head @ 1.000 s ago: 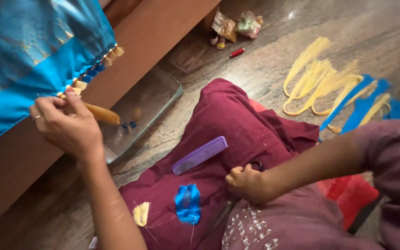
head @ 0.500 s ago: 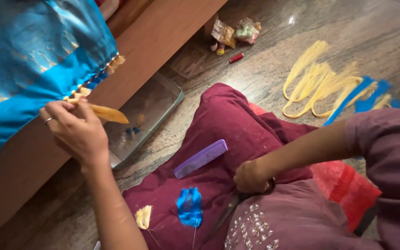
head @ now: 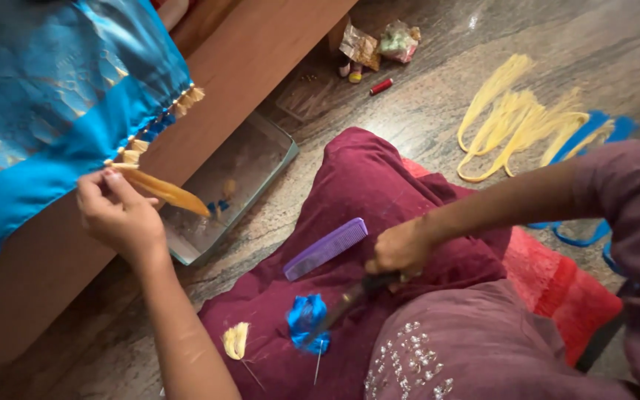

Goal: Tying and trimming decorative yarn tassels on the border of a saree.

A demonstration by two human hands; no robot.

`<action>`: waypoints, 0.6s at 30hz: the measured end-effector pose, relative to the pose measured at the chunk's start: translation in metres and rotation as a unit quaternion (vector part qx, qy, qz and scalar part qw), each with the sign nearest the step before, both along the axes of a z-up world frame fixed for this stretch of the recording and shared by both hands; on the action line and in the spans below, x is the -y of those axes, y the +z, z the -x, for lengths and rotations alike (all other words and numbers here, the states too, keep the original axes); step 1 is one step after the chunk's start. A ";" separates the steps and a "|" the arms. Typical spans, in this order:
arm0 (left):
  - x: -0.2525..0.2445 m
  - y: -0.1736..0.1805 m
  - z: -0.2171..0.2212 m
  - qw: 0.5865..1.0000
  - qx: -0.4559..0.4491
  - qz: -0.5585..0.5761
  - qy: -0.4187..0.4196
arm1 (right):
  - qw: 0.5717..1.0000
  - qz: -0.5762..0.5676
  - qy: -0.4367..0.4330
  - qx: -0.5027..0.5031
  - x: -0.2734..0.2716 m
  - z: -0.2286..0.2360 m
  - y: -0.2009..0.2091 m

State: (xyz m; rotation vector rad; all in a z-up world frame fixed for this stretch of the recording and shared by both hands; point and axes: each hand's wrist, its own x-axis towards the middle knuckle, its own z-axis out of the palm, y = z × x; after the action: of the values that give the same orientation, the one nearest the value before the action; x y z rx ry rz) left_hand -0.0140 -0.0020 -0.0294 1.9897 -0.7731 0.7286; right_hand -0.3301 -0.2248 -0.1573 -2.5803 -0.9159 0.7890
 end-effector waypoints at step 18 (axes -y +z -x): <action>-0.023 -0.016 -0.022 0.800 -0.442 0.351 -0.202 | 0.802 -0.446 -0.357 -0.175 0.007 -0.119 0.081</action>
State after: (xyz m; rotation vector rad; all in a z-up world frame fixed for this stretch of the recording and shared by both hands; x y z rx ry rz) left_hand 0.0076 0.0211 -0.0457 1.1796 -0.2477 -0.2060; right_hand -0.2106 -0.2317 -0.0761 -1.6206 -0.0719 0.4124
